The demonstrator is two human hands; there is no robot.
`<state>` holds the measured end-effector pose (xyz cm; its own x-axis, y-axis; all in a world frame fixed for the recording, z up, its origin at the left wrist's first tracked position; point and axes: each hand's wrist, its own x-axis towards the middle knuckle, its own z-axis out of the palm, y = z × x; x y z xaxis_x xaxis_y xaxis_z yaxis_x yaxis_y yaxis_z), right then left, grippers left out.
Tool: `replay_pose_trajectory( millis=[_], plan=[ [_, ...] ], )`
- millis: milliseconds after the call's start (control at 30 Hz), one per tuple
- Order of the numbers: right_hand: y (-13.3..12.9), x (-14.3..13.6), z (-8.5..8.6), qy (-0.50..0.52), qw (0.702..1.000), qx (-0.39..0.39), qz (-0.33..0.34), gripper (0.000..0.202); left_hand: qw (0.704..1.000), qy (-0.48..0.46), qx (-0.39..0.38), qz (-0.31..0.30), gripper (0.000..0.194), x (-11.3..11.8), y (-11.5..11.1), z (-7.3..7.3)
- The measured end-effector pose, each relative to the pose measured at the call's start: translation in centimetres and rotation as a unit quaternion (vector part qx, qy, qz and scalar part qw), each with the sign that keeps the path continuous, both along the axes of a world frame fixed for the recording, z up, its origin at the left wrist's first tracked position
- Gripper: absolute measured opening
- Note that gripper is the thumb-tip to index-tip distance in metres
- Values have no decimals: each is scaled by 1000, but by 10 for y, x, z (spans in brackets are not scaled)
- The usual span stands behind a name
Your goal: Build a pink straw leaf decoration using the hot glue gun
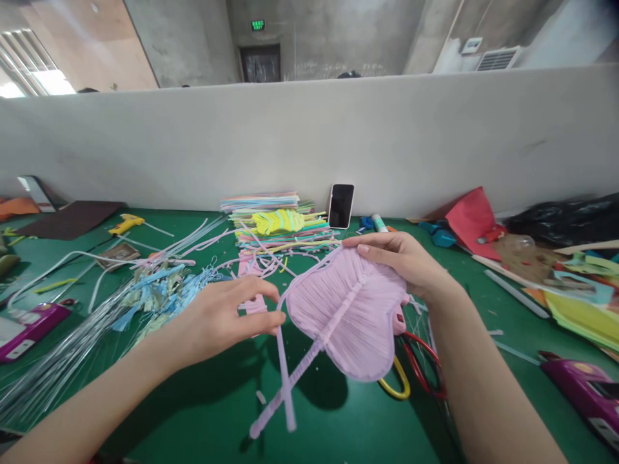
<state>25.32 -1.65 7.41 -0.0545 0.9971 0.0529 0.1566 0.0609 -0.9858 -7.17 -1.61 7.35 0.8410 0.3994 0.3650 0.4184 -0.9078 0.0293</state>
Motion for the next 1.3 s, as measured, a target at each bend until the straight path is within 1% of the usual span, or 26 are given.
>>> replay_pose_trajectory(
  millis=[67, 200, 267, 400, 500, 567, 633, 700, 767, 933, 1033, 1200, 1233, 1267, 1300],
  plan=[
    [3, 1, -4, 10, 1000, -20, 16, 29, 1000, -14, -20, -7, 14, 7, 3, 2],
    [6, 4, -9, 30, 998, -38, 37, 31, 992, -36, -48, -107, 9, 22, 12, 0],
    [6, 5, -11, 36, 998, -33, 41, 30, 988, -46, -85, -121, 11, 28, 13, -3],
    [7, 7, -12, 39, 998, -27, 46, 25, 978, -84, -164, -96, 12, 34, 8, -8],
    [7, 7, -12, 39, 998, -28, 45, 27, 970, -108, -211, -55, 13, 34, 2, -12],
    [7, 7, -12, 33, 998, -30, 44, 30, 963, -127, -236, -15, 22, 34, -1, -15],
    [6, 6, -11, 23, 998, -30, 42, 32, 956, -145, -254, 15, 39, 35, -4, -17],
    [6, 4, -10, 12, 999, -31, 39, 33, 954, -147, -258, 31, 54, 37, -5, -19],
    [6, 3, -10, 6, 999, -31, 36, 33, 956, -136, -255, 42, 61, 38, -5, -19],
    [8, 4, -13, 21, 998, -32, 43, 31, 955, -137, -261, 42, 70, 39, -2, -21],
    [9, 4, -14, 26, 998, -38, 44, 32, 946, -136, -291, 53, 74, 39, -1, -23],
    [9, 4, -15, 20, 998, -42, 45, 33, 926, -143, -344, 69, 69, 37, -1, -26],
    [9, 4, -15, 21, 998, -39, 51, 32, 917, -148, -364, 69, 69, 37, 0, -27],
    [9, 4, -15, 21, 997, -36, 59, 31, 903, -159, -395, 62, 72, 37, 1, -28],
    [10, 3, -16, 19, 997, -33, 69, 31, 879, -175, -442, 45, 78, 36, 3, -30]
  ],
)
